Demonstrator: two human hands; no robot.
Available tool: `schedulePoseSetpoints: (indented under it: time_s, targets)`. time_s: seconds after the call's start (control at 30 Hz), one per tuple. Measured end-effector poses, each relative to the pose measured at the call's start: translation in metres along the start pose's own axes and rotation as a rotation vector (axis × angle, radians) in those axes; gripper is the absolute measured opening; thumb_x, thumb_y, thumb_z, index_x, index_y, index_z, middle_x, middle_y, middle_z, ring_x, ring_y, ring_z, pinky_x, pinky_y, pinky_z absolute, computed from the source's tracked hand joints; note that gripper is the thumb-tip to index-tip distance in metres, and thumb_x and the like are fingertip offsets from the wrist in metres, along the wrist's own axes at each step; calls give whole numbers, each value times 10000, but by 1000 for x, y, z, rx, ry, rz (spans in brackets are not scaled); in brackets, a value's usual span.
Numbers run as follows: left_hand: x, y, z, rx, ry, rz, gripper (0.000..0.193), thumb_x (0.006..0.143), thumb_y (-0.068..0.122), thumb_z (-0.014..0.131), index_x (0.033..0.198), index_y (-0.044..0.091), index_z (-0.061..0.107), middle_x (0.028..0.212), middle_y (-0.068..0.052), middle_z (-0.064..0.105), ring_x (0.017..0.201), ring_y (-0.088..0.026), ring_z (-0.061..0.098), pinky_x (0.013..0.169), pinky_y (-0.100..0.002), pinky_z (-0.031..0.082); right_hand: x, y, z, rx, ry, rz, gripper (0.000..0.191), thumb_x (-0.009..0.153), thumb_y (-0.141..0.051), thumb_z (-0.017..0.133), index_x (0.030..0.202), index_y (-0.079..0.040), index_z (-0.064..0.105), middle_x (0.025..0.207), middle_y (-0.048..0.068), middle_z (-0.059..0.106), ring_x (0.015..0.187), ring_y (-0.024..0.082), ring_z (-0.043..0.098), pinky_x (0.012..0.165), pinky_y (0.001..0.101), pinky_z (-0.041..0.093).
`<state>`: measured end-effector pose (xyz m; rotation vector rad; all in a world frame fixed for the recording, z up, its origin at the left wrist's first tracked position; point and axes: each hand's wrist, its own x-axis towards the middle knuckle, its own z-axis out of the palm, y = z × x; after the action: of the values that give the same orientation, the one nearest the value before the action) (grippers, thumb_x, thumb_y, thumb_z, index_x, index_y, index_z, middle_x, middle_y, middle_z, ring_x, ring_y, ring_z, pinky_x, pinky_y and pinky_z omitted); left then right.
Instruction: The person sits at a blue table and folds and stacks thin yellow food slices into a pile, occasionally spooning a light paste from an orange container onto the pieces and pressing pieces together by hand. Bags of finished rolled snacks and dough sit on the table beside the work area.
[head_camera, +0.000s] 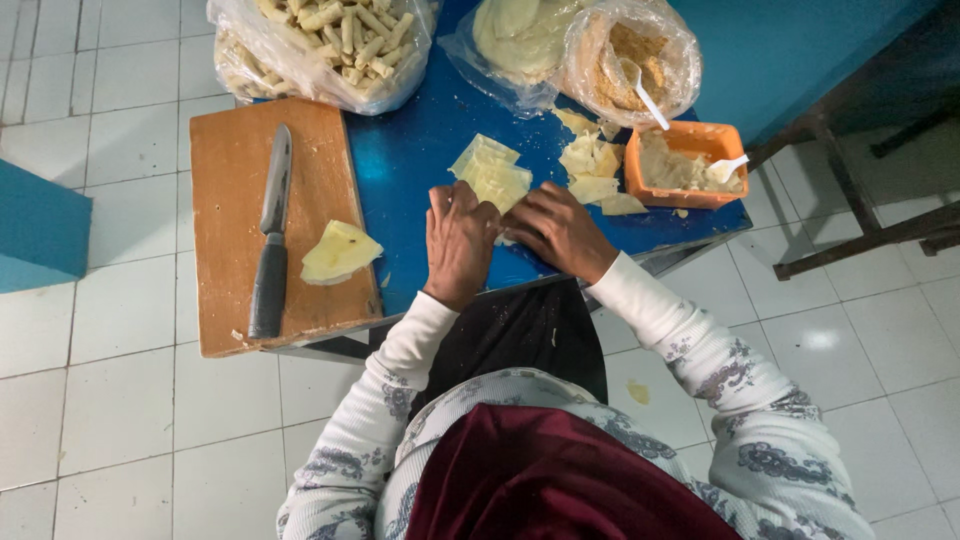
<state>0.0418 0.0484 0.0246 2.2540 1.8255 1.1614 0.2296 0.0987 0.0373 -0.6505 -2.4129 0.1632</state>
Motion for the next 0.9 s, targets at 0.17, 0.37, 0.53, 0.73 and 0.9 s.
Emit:
schedulePoseSetpoints:
  time_s: [0.17, 0.37, 0.53, 0.73, 0.9]
  targets:
    - [2, -5, -1, -69, -8, -13, 208, 739, 131, 841, 908, 136, 720, 1105, -112, 550, 1133, -359, 474, 887, -460, 425, 4, 10, 4, 35, -43, 26, 180, 913, -214, 766, 992, -54, 736, 957, 74, 681, 882, 267, 586, 815, 392, 466]
    - [-3, 1, -4, -105, 16, 15, 299, 695, 75, 850, 957, 131, 717, 1147, -108, 553, 1150, -354, 477, 895, -468, 418, 10, 18, 7, 138, -70, 106, 150, 921, -233, 747, 963, -90, 767, 909, 48, 696, 855, 255, 587, 817, 386, 453]
    - [0, -2, -1, -92, 19, 2, 244, 717, 82, 838, 920, 129, 711, 1136, -104, 563, 1161, -355, 476, 888, -469, 406, 5, 16, 7, 113, -41, 81, 168, 941, -219, 735, 1019, -71, 750, 980, 65, 715, 889, 260, 615, 836, 388, 473]
    - [-1, -4, 0, -92, 40, -10, 191, 782, 84, 799, 933, 129, 692, 1146, -101, 567, 1162, -349, 477, 901, -457, 411, -3, 12, 16, -91, 38, 59, 204, 920, -99, 719, 1095, 3, 694, 1069, 112, 688, 986, 288, 617, 870, 377, 505]
    - [-18, 3, -12, -92, 63, -19, 326, 787, 52, 758, 1095, 65, 651, 1156, -116, 563, 1136, -341, 492, 914, -459, 415, -13, -5, 16, -233, 49, 41, 204, 910, -75, 683, 1106, -37, 724, 1122, 72, 627, 1049, 265, 571, 890, 390, 490]
